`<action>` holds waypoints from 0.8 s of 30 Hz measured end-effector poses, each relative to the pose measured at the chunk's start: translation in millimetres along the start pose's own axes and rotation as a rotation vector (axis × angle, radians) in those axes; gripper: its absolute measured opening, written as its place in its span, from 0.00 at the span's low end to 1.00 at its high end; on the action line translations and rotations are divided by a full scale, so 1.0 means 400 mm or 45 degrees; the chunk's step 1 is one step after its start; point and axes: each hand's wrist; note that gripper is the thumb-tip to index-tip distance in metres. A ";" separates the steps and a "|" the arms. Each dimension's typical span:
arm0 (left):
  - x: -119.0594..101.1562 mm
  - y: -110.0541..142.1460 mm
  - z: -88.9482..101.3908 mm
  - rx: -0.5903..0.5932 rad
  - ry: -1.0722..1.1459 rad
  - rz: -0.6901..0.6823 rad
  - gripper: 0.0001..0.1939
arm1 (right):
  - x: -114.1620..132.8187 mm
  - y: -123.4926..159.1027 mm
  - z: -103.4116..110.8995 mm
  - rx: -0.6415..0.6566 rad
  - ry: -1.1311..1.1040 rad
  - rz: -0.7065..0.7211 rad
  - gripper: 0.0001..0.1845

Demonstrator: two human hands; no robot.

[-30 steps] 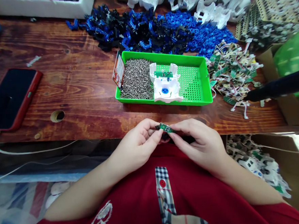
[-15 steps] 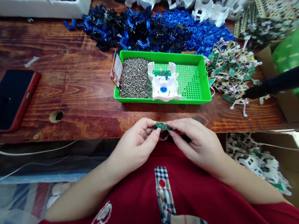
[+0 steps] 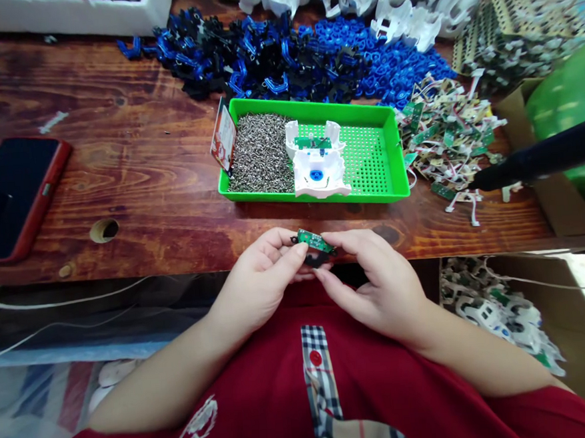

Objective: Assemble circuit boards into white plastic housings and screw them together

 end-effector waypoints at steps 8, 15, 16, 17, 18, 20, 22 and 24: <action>-0.010 -0.002 -0.001 0.098 -0.005 0.001 0.04 | -0.005 -0.015 0.029 -0.033 0.246 0.087 0.20; -0.073 0.022 0.020 0.212 -0.244 -0.017 0.08 | -0.052 -0.100 0.157 -0.488 0.457 0.273 0.22; -0.077 0.021 0.023 0.169 -0.296 -0.027 0.07 | -0.066 -0.128 0.171 -0.501 0.518 0.261 0.22; -0.079 0.018 0.025 0.137 -0.327 -0.039 0.07 | -0.081 -0.159 0.181 -0.464 0.554 0.247 0.21; -0.079 0.014 0.025 0.123 -0.338 -0.045 0.08 | -0.097 -0.191 0.188 -0.407 0.561 0.234 0.20; -0.077 0.004 0.026 0.123 -0.322 -0.049 0.12 | -0.124 -0.248 0.191 -0.306 0.525 0.241 0.20; -0.072 -0.006 0.027 0.118 -0.298 -0.040 0.16 | -0.143 -0.287 0.185 -0.232 0.491 0.250 0.20; -0.066 -0.013 0.028 0.117 -0.284 -0.030 0.21 | -0.153 -0.305 0.174 -0.173 0.478 0.233 0.19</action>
Point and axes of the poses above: each hand's wrist, its own y-axis away from the middle knuckle, its own z-axis out of the back of the hand, x = y × z, and after that the axes turned 15 degrees about x, right-handed
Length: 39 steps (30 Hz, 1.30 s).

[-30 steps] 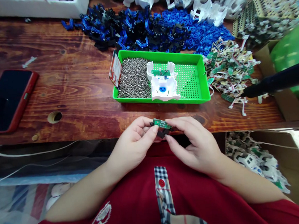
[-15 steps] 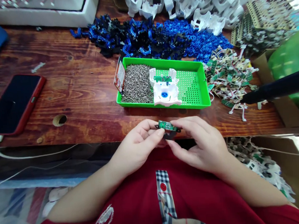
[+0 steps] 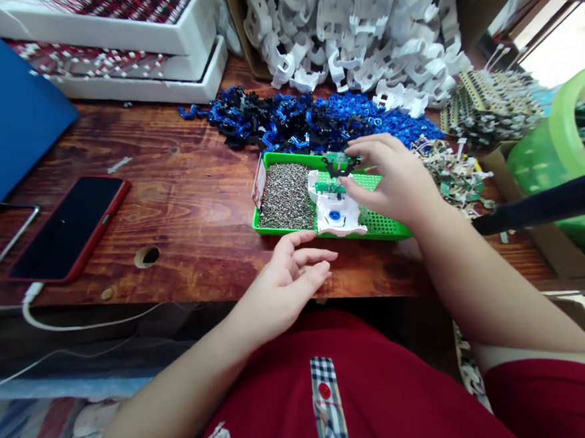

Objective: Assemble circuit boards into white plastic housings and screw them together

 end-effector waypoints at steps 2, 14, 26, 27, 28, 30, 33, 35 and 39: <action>0.004 -0.006 0.001 0.018 0.001 0.007 0.25 | 0.002 0.002 -0.009 0.051 -0.015 -0.019 0.19; -0.011 -0.092 0.002 0.117 0.251 0.055 0.19 | 0.036 0.083 0.003 0.279 -0.307 -0.036 0.18; -0.006 -0.059 -0.027 0.073 0.328 -0.090 0.19 | 0.096 0.132 0.047 0.269 -0.184 0.053 0.19; 0.000 -0.051 -0.031 0.072 0.343 -0.130 0.19 | 0.106 0.137 0.051 0.268 -0.175 0.056 0.20; 0.007 -0.045 -0.033 0.067 0.351 -0.161 0.19 | 0.116 0.142 0.055 0.269 -0.161 0.055 0.20; 0.024 -0.036 -0.038 0.052 0.330 -0.194 0.21 | 0.135 0.152 0.059 0.267 -0.115 0.045 0.20; 0.050 -0.027 -0.042 0.013 0.224 -0.241 0.24 | 0.159 0.162 0.060 0.260 -0.001 0.034 0.19; 0.062 -0.024 -0.044 -0.005 0.161 -0.266 0.25 | 0.171 0.166 0.062 0.267 0.080 0.046 0.19; 0.068 -0.021 -0.050 0.010 0.195 -0.278 0.24 | 0.189 0.167 0.068 0.301 0.243 0.110 0.19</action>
Point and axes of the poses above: each hand's wrist, its own y-axis away from the middle knuckle, its own z-axis out of the back of the hand, x = y × z, and after that the axes turned 15 degrees about x, right-handed
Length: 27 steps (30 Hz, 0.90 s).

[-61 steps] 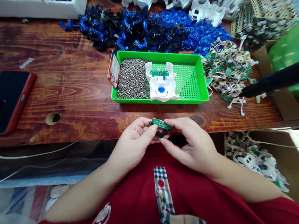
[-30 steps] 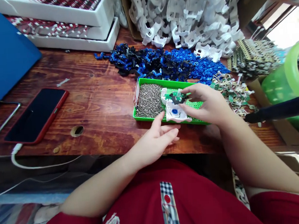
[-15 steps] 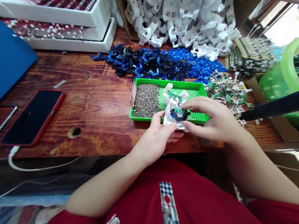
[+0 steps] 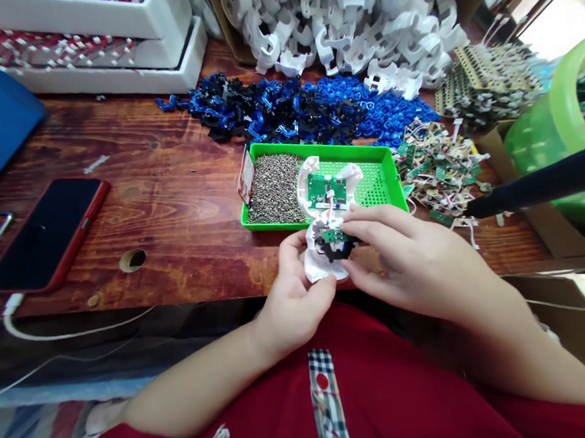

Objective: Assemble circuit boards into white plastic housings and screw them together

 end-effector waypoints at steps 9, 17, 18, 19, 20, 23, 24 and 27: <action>-0.031 0.009 -0.022 -0.010 -0.051 0.120 0.28 | 0.032 -0.005 0.014 0.073 0.140 0.084 0.13; -0.016 0.014 0.006 -0.002 -0.002 0.037 0.17 | 0.057 -0.004 0.011 0.138 0.119 0.083 0.13; -0.017 0.012 0.005 -0.031 -0.049 0.046 0.16 | 0.060 -0.004 0.011 0.141 0.127 0.092 0.13; -0.020 0.012 0.004 -0.044 -0.086 0.055 0.16 | 0.063 -0.005 0.011 0.142 0.135 0.097 0.13; -0.022 0.012 0.002 -0.044 -0.111 0.065 0.17 | 0.065 -0.005 0.010 0.139 0.137 0.106 0.13; -0.028 0.019 -0.001 0.009 -0.124 0.088 0.19 | 0.066 -0.002 0.008 0.104 0.128 0.135 0.12; -0.028 0.022 -0.001 0.034 -0.116 0.097 0.19 | 0.063 0.000 0.006 0.087 0.124 0.144 0.12; -0.025 0.030 0.001 0.083 -0.070 0.101 0.21 | 0.053 0.012 -0.004 0.029 0.093 0.156 0.12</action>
Point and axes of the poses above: each hand's wrist, its own y-axis away from the middle knuckle, its own z-axis out of the back of the hand, x = y × z, and after that the axes turned 15 degrees about x, right-handed
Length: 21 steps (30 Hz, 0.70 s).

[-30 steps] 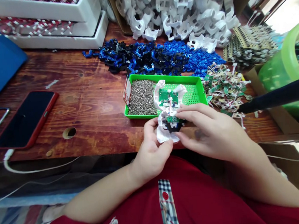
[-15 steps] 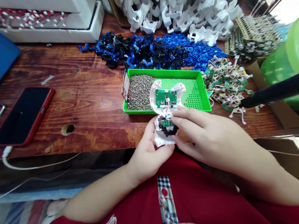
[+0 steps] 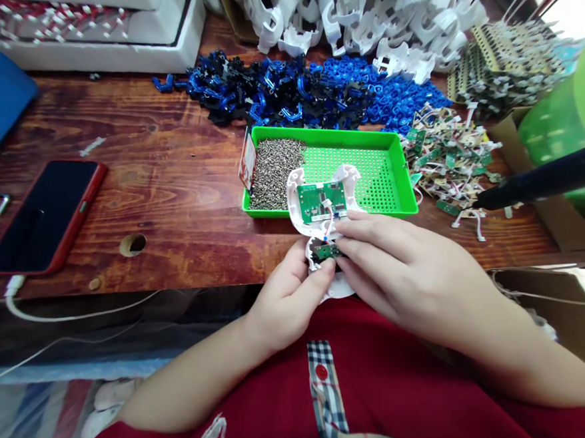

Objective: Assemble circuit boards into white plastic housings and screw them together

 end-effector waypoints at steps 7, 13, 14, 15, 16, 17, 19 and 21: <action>0.015 -0.011 0.006 0.000 -0.005 0.009 0.20 | -0.009 0.027 -0.032 -0.035 -0.133 -0.040 0.17; 0.013 -0.022 0.014 -0.074 -0.110 0.000 0.18 | -0.001 0.030 -0.063 -0.011 -0.186 -0.083 0.20; 0.011 -0.023 0.014 -0.084 -0.122 0.004 0.18 | 0.001 0.031 -0.067 -0.010 -0.211 -0.087 0.21; 0.009 -0.023 0.013 -0.086 -0.124 0.006 0.18 | 0.003 0.033 -0.070 -0.029 -0.246 -0.094 0.21; 0.008 -0.022 0.012 -0.081 -0.113 0.010 0.19 | 0.005 0.036 -0.072 -0.076 -0.291 -0.116 0.21; 0.007 -0.022 0.011 -0.071 -0.095 0.015 0.19 | 0.008 0.039 -0.074 -0.151 -0.349 -0.165 0.21; 0.007 -0.021 0.009 -0.060 -0.057 0.017 0.18 | 0.012 0.047 -0.078 -0.341 -0.533 -0.363 0.20; 0.009 -0.020 0.008 -0.072 -0.033 0.008 0.17 | 0.015 0.054 -0.083 -0.455 -0.886 -0.601 0.18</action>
Point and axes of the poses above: each hand's wrist, its own y-axis away from the middle knuckle, its own z-axis out of the back of the hand, x = y × z, and after that the axes turned 15 degrees about x, right-handed
